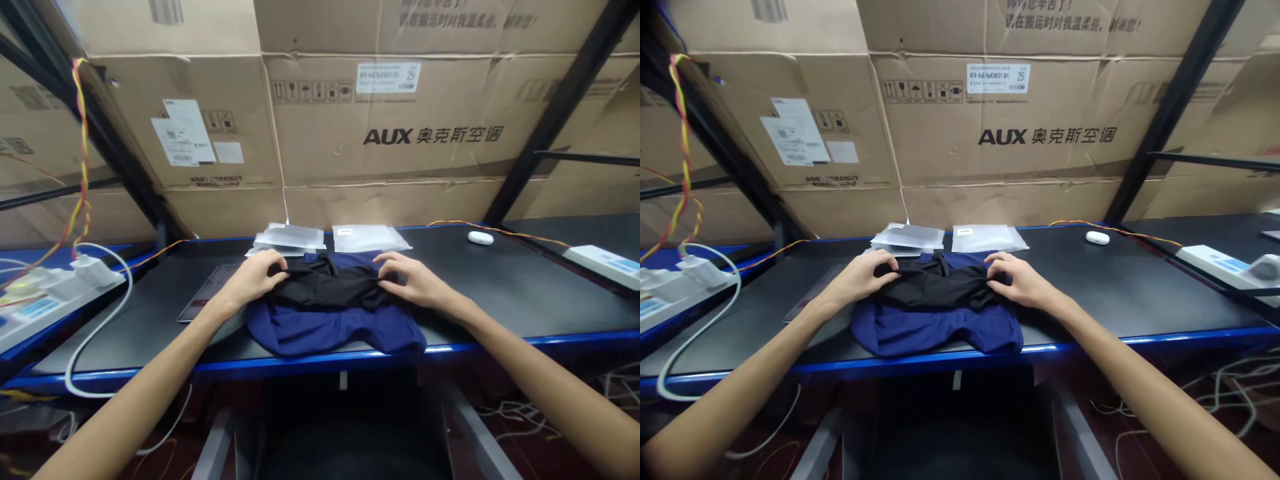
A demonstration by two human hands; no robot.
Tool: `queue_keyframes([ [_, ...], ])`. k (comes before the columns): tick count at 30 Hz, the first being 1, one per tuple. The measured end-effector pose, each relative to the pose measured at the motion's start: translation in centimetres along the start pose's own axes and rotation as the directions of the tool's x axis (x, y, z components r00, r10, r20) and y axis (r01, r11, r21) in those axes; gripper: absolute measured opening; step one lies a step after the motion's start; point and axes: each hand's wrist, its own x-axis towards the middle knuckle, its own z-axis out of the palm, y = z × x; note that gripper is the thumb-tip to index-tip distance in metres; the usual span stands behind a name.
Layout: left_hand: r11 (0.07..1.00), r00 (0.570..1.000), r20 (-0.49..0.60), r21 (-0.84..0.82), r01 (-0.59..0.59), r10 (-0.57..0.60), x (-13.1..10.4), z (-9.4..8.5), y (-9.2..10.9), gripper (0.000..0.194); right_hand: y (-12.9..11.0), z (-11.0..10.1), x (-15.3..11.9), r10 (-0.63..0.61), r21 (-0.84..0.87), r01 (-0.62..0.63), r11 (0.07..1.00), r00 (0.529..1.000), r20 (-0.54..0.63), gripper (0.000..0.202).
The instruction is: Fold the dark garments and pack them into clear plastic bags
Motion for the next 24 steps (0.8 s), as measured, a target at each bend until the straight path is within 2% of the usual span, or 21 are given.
queue_keyframes([
  [3, 0.996, 0.996, -0.083, -0.082, 0.037, -0.044, -0.2, -0.7, 1.0, 0.016, 0.0, -0.6, 0.1, 0.072, 0.081, -0.067, 0.994, 0.996, -0.053, 0.009],
  [6, 0.989, 0.987, -0.159, -0.148, 0.008, -0.032, -0.6, -1.7, 2.1, 0.016, -0.5, -1.3, -0.1, 0.146, 0.167, -0.126, 0.978, 0.983, -0.111, 0.011],
  [9, 0.973, 0.995, -0.090, -0.220, -0.065, 0.046, -1.4, -3.0, 2.9, 0.012, -1.5, -2.1, -0.7, 0.150, 0.289, -0.106, 0.952, 0.980, -0.133, 0.010],
  [11, 0.949, 0.995, 0.007, -0.301, -0.094, 0.100, -2.1, -4.0, 3.2, 0.006, -2.2, -2.7, -1.3, 0.100, 0.357, -0.068, 0.932, 0.992, -0.072, 0.006],
  [15, 0.911, 0.962, 0.211, -0.406, -0.077, 0.175, -3.3, -5.3, 3.4, 0.009, -3.0, -3.2, -2.2, -0.015, 0.433, -0.058, 0.900, 0.986, 0.165, 0.004],
  [17, 0.907, 0.937, 0.274, -0.412, -0.087, 0.214, -3.7, -5.3, 3.5, 0.017, -3.2, -3.1, -2.3, -0.045, 0.433, -0.085, 0.897, 0.958, 0.282, 0.005],
  [20, 0.912, 0.918, 0.303, -0.390, -0.126, 0.257, -4.1, -4.6, 3.7, 0.026, -3.3, -2.8, -2.2, -0.068, 0.408, -0.129, 0.904, 0.899, 0.434, 0.014],
  [24, 0.927, 0.888, 0.370, -0.348, -0.141, 0.274, -4.4, -3.5, 3.8, 0.026, -3.1, -2.6, -2.0, -0.080, 0.406, -0.165, 0.899, 0.848, 0.523, 0.026],
])
